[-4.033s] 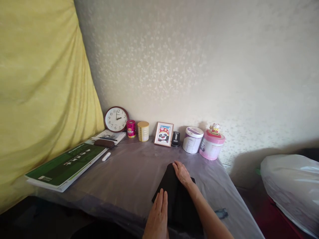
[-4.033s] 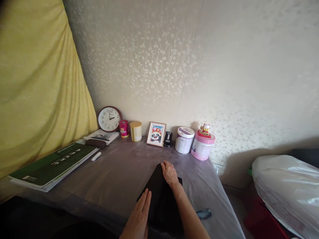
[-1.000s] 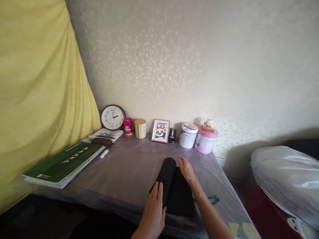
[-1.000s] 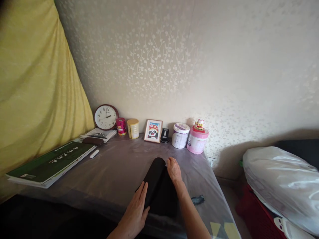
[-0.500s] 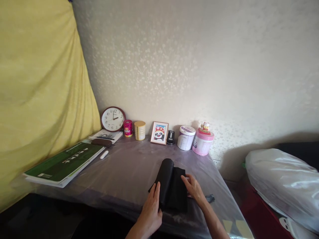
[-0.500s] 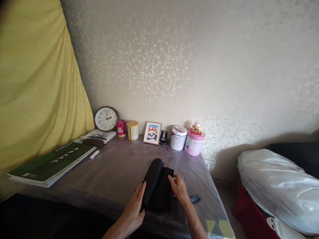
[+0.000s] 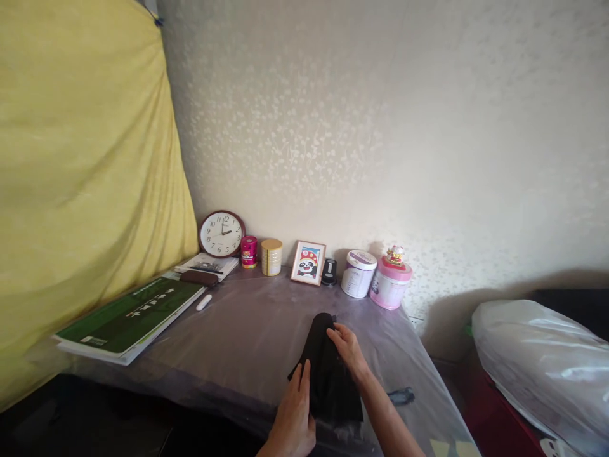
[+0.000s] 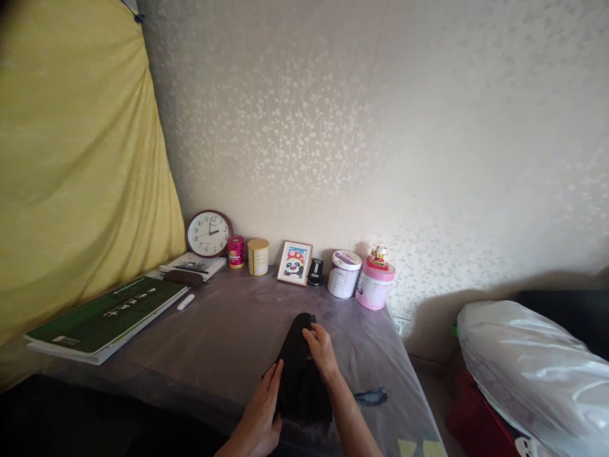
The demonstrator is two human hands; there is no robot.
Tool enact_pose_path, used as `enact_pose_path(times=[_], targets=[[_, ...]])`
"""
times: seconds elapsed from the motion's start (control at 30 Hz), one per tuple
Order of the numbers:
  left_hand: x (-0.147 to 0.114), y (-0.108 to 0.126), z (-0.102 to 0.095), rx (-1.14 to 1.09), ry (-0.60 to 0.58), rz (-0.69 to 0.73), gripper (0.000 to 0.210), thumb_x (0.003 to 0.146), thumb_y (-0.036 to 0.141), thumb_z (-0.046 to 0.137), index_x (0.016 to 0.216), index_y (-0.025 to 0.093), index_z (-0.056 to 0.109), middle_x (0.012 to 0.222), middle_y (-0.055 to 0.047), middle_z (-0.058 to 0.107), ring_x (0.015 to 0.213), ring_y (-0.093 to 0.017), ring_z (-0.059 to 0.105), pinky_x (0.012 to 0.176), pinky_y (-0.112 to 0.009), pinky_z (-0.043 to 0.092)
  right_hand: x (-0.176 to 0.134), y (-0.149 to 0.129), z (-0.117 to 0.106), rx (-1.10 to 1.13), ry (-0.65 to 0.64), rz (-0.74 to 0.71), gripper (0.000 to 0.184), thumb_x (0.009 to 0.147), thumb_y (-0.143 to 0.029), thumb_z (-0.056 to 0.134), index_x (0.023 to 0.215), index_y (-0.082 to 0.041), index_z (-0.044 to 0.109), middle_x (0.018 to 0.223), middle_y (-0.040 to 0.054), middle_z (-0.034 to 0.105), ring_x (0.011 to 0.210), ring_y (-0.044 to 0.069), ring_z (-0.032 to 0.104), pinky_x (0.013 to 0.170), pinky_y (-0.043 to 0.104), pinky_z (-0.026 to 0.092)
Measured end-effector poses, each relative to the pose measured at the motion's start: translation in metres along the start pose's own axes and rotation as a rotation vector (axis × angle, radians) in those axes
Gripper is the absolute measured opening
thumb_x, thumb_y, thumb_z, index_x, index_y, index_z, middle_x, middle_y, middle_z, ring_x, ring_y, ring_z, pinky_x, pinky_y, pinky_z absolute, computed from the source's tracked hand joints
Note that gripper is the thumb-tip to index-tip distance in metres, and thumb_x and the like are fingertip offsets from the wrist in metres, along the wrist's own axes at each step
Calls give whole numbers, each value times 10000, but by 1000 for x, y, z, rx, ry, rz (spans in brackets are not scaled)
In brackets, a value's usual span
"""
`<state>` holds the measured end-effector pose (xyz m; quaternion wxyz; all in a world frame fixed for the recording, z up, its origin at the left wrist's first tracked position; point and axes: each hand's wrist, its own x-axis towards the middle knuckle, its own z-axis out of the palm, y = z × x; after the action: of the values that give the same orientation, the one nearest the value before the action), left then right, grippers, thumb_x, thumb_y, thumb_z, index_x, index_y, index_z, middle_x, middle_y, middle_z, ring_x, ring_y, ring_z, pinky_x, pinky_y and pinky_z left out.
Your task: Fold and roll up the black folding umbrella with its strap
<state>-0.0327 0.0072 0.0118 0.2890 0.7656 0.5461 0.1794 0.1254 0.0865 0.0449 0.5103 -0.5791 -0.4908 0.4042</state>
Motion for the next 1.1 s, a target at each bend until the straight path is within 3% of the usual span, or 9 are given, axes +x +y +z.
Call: enact_pose_path(times=[0.2,0.33,0.53,0.63,0.73,0.87,1.0,1.1], targets=[[4,-1,0,58,-18,31,905,555,6,477,1388,35,122,1483,-153,163,1364,-210,173,1116,-297,182,17,5,33,-171,24,80,309,752,-331,530,999,-146,545,604,-20,577,512,128,566,387,204,433],[4,-2,-5,100,-43,24,805,573,38,484,1345,5,262,1470,-178,189,1363,-229,176,1118,-317,189,21,5,40,-262,3,114,285,747,-265,550,1010,-155,533,661,-1,614,571,147,606,364,195,444],[5,-25,5,94,-47,63,798,625,144,498,1356,-11,215,1439,-195,266,1334,-234,264,1090,-317,261,26,7,47,-379,-96,134,271,754,-221,529,1009,-144,481,669,-13,650,457,112,594,375,192,435],[2,-33,13,101,71,5,745,653,212,526,1339,31,299,1384,-190,376,1276,-277,367,1051,-368,329,26,5,51,-475,-180,109,239,772,-221,488,998,-141,477,630,-9,667,463,109,605,401,181,414],[1,-30,10,72,204,17,648,668,239,547,1294,132,415,1389,-133,390,1271,-306,361,1056,-429,315,21,-2,54,-554,-248,33,136,778,-222,458,885,-169,524,623,-4,689,511,107,620,441,177,405],[9,-17,-5,-4,65,143,726,609,190,571,1315,182,398,1453,-75,288,1321,-332,259,1114,-453,211,15,-12,56,-642,-283,-111,116,778,-212,450,739,-197,559,629,-14,702,515,100,615,518,189,410],[15,-14,-6,-58,-17,93,896,561,138,547,1390,120,209,1492,-98,158,1356,-336,152,1123,-452,176,6,-17,54,-683,-299,-150,150,795,-215,450,747,-216,592,643,-26,701,524,105,613,544,194,408],[15,-13,0,-44,-51,65,940,532,83,509,1398,104,141,1500,-104,70,1371,-292,113,1114,-409,205,-7,-19,48,-726,-288,-280,192,832,-246,445,797,-234,633,692,-19,699,633,126,624,610,210,423]])
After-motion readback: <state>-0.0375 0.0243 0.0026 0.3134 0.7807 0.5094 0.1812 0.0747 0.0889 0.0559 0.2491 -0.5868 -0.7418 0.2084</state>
